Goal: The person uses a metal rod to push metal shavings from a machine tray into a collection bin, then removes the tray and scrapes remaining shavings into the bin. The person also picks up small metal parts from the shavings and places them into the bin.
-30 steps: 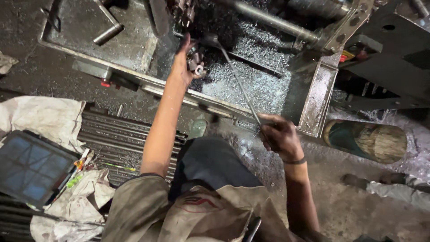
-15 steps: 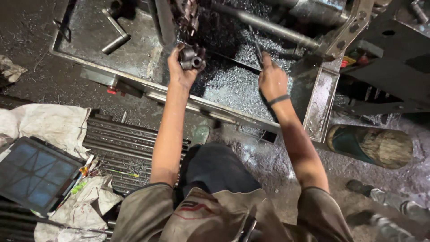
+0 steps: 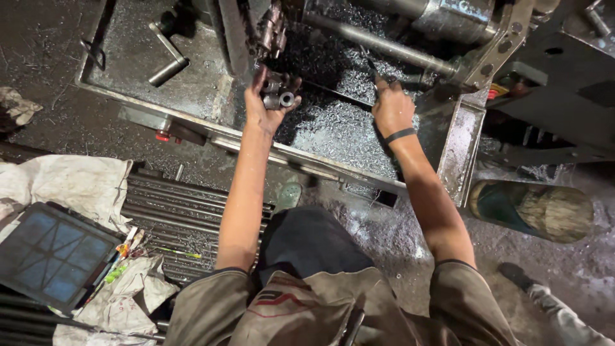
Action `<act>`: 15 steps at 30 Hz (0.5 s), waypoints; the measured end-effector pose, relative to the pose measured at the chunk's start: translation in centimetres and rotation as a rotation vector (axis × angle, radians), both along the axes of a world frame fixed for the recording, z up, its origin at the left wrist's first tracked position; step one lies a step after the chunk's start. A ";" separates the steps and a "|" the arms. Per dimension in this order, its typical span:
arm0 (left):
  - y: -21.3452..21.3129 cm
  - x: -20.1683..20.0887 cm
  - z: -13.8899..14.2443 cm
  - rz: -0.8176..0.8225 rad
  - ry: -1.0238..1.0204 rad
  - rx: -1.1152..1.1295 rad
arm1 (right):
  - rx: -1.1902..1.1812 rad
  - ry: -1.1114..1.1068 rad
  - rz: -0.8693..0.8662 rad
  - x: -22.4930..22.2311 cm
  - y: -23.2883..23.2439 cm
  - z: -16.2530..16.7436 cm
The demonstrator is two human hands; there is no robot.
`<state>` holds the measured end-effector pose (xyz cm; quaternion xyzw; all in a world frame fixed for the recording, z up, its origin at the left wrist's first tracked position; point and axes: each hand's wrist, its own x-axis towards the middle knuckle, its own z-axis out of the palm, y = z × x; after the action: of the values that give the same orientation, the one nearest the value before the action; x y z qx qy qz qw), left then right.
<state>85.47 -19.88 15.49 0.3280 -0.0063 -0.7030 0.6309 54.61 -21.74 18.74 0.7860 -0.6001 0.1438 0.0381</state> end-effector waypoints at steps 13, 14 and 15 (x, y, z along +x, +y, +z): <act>-0.7 0.5 -1.7 -0.020 0.118 -0.008 | -0.002 -0.056 -0.044 0.0 2.7 0.5; -0.7 0.5 -1.9 -0.022 0.133 -0.013 | -0.024 -0.046 -0.043 0.1 2.3 0.6; -0.7 0.5 -2.0 -0.022 0.106 -0.039 | -0.044 -0.036 -0.041 0.3 1.9 0.8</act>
<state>85.93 -20.56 13.48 0.2780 0.0099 -0.7262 0.6287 54.92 -19.89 19.57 0.7699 -0.6132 0.1703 0.0478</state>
